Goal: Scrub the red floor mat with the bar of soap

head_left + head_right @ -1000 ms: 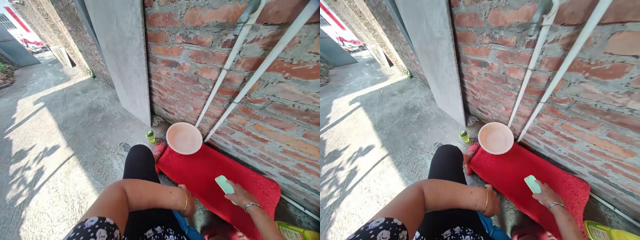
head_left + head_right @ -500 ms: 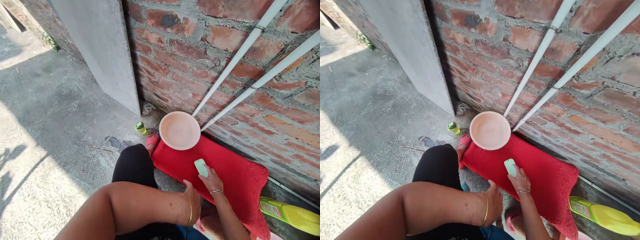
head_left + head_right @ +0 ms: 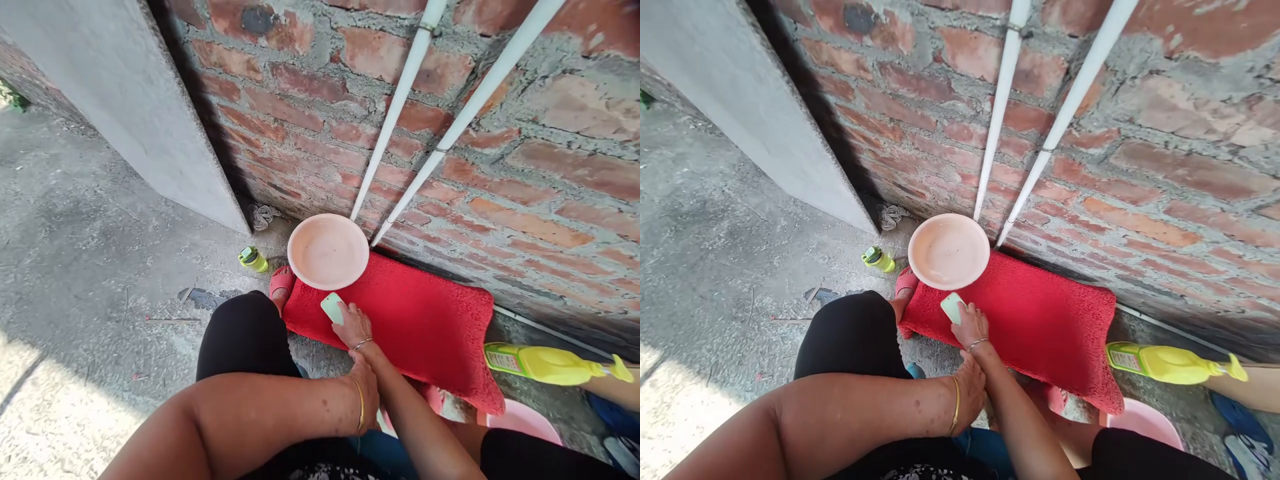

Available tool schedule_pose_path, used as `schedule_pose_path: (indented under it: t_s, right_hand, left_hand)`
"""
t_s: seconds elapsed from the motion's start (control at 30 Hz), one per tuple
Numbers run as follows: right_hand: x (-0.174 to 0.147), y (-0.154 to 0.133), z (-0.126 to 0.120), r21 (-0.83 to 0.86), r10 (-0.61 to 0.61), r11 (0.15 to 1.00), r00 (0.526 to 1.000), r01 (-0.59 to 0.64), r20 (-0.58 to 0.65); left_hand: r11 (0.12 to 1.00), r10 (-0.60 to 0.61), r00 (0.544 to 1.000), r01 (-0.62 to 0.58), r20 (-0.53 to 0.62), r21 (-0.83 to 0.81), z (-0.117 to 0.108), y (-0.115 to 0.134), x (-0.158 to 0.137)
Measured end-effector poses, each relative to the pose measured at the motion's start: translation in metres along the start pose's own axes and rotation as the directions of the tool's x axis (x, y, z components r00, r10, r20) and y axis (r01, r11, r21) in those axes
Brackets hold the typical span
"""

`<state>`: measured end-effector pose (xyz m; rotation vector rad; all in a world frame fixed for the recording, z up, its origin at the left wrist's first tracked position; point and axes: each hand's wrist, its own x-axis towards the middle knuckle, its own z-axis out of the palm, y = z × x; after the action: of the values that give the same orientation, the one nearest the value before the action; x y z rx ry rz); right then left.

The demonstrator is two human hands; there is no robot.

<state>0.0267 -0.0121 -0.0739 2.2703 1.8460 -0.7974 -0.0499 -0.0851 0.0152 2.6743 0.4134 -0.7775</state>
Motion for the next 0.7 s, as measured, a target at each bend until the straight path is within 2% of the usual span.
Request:
schedule_pose_path:
  t_s: [0.03, 0.1, 0.2, 0.3, 0.33, 0.37, 0.43, 0.5, 0.57, 0.63, 0.7]
  right_hand:
    - [0.004, -0.006, -0.002, -0.014, -0.005, 1.000, 1.000, 0.005, 0.018]
    - [0.006, 0.002, -0.007, -0.023, 0.023, 0.999, 0.999, -0.022, 0.035]
    - [-0.009, 0.048, -0.016, 0.021, 0.176, 0.984, 0.984, -0.176, 0.010]
    - [-0.031, 0.094, -0.022, 0.092, 0.430, 0.898, 0.903, -0.429, 0.009]
    - [-0.035, 0.101, -0.022, 0.097, 0.481, 0.872, 0.876, -0.480, 0.006]
    - [-0.038, 0.103, -0.022, 0.094, 0.494, 0.866, 0.870, -0.492, -0.002]
    - [-0.036, 0.091, -0.019, 0.068, 0.403, 0.914, 0.915, -0.401, -0.019]
    - [-0.025, 0.063, -0.014, 0.034, 0.219, 0.975, 0.976, -0.218, -0.016]
    - [-0.008, 0.034, -0.011, -0.001, 0.063, 0.998, 0.998, -0.063, 0.002]
    - [0.008, 0.017, -0.012, -0.019, 0.010, 1.000, 1.000, -0.009, 0.012]
    - [0.017, 0.019, -0.016, -0.012, 0.051, 0.999, 0.999, -0.051, 0.009]
  left_hand:
    - [1.000, -0.013, 1.000, 0.012, -0.021, -0.028, 0.000, -0.003, 0.002]
    - [0.997, -0.018, 0.999, 0.015, -0.036, -0.069, -0.002, -0.007, 0.007]
    - [0.998, 0.033, 0.999, -0.034, -0.018, -0.052, -0.008, -0.008, 0.007]
    - [0.992, 0.120, 0.993, -0.119, -0.016, 0.032, -0.013, -0.004, -0.002]
    - [0.988, 0.143, 0.990, -0.143, -0.008, 0.057, -0.014, -0.002, -0.006]
    - [0.984, 0.163, 0.987, -0.163, 0.005, 0.070, -0.013, 0.000, -0.009]
    - [0.983, 0.177, 0.984, -0.177, 0.018, 0.056, -0.011, 0.002, -0.012]
    - [0.987, 0.160, 0.987, -0.161, 0.013, 0.009, -0.006, 0.002, -0.010]
    - [0.990, 0.137, 0.991, -0.137, 0.003, -0.023, -0.002, 0.000, -0.007]
    - [0.992, 0.126, 0.992, -0.126, 0.002, -0.021, -0.003, -0.002, -0.004]
    - [0.993, 0.116, 0.993, -0.116, 0.003, 0.028, -0.007, -0.004, -0.004]
